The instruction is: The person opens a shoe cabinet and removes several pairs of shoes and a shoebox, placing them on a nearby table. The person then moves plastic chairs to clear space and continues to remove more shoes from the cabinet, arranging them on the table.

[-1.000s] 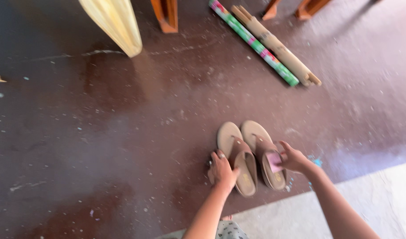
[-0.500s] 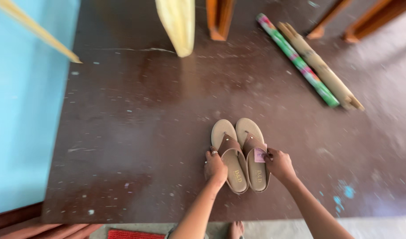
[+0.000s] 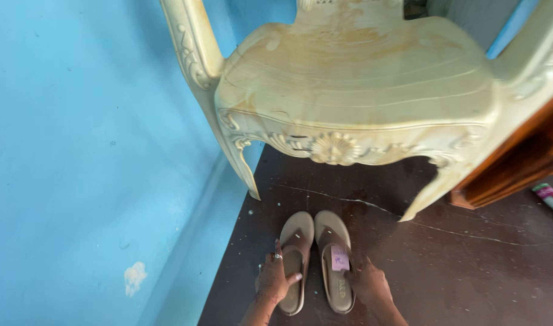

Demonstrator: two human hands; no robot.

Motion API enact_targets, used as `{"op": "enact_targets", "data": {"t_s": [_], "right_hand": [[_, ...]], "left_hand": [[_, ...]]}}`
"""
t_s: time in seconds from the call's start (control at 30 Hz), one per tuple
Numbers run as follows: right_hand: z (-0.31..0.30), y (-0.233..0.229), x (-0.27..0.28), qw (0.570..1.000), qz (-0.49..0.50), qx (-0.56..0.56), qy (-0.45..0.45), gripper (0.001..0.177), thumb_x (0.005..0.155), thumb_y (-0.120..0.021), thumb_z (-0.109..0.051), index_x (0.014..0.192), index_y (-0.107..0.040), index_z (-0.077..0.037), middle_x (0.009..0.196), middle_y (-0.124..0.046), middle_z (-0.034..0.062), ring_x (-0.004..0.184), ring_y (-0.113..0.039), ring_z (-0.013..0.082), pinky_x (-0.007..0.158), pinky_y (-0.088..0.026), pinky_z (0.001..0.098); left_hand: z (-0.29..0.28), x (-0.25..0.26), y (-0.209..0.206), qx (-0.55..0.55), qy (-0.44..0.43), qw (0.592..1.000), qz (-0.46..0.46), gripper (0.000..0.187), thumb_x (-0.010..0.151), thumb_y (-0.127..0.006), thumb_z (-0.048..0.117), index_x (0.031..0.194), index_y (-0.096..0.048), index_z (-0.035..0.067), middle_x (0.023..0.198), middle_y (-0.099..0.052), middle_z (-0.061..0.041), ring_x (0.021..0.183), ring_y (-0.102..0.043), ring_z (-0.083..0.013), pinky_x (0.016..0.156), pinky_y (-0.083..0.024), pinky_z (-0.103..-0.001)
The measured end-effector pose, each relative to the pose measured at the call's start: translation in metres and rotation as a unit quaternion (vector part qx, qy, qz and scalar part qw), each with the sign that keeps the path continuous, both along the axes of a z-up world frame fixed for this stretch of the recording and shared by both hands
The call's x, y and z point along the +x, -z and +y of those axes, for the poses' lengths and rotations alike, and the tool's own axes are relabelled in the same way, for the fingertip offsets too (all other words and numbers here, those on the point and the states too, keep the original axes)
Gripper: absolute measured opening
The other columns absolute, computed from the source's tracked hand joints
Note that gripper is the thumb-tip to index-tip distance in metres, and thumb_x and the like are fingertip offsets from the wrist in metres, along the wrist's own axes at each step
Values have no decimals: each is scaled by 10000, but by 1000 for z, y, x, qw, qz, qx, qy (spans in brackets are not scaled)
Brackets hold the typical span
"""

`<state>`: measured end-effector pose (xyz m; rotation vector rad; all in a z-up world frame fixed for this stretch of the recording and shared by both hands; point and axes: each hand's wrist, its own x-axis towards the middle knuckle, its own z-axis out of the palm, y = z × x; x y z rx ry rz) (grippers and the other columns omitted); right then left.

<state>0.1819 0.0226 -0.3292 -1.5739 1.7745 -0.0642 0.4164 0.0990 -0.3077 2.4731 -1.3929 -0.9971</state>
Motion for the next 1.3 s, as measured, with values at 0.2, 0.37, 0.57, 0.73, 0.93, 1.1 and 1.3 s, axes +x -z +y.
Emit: {"op": "enact_targets", "data": {"t_s": [0.2, 0.37, 0.57, 0.73, 0.93, 1.1, 1.3], "right_hand": [[28, 25, 48, 988, 98, 78, -93, 1653, 600, -1027, -466, 1577, 215, 20, 1534, -374, 294, 1408, -499, 398, 1176, -465, 422], [39, 7, 86, 993, 83, 30, -77, 1578, 614, -1002, -464, 1561, 168, 10, 1460, -401, 267, 1369, -501, 404, 1167, -473, 423], [37, -20, 155, 994, 81, 51, -47, 1510, 729, -933, -507, 1564, 221, -4, 1486, -354, 231, 1408, -435, 367, 1165, -456, 408], [45, -13, 187, 996, 64, 41, -44, 1419, 765, -894, -354, 1582, 217, -19, 1464, -390, 180, 1389, -470, 326, 1138, -493, 376], [42, -18, 193, 995, 67, 54, -48, 1439, 749, -915, -359, 1581, 213, -34, 1481, -364, 187, 1405, -456, 329, 1146, -491, 377], [34, -29, 179, 996, 27, 54, -68, 1504, 715, -947, -430, 1548, 253, -71, 1526, -299, 193, 1431, -403, 327, 1169, -443, 399], [16, 12, 34, 993, -29, -88, -71, 948, 889, -740, -391, 1588, -144, -154, 1539, -404, 165, 1421, -429, 322, 1151, -412, 445]], "left_hand": [[23, -15, 34, -10, -54, 997, 58, 1590, 598, -1034, 287, 1600, 197, 205, 1478, -366, -212, 1374, -452, -415, 1177, -395, -502], [8, -20, 29, -19, -101, 994, 33, 1486, 656, -990, 191, 1604, 153, 181, 1459, -410, -170, 1350, -456, -451, 1125, -433, -493], [-3, 42, 16, -83, -54, 995, -11, 1445, 661, -967, 179, 1603, 129, 158, 1498, -389, -199, 1292, -540, -392, 1017, -528, -416], [-21, 70, 11, -56, -50, 996, -43, 1431, 678, -955, 176, 1608, 133, 185, 1542, -364, -176, 1289, -569, -352, 959, -582, -366], [-20, 75, 15, -47, -47, 997, -50, 1427, 688, -951, 175, 1619, 130, 205, 1567, -338, -180, 1290, -575, -345, 956, -590, -368], [-15, 72, 7, -59, -54, 996, -33, 1424, 690, -949, 189, 1621, 129, 195, 1643, -203, -214, 1381, -490, -367, 1044, -546, -425], [-1, 17, -2, -33, 62, 970, -233, 1162, 821, -781, 51, 1612, 62, 165, 1642, 75, -272, 1507, -61, -512, 1150, -232, -689]]}}
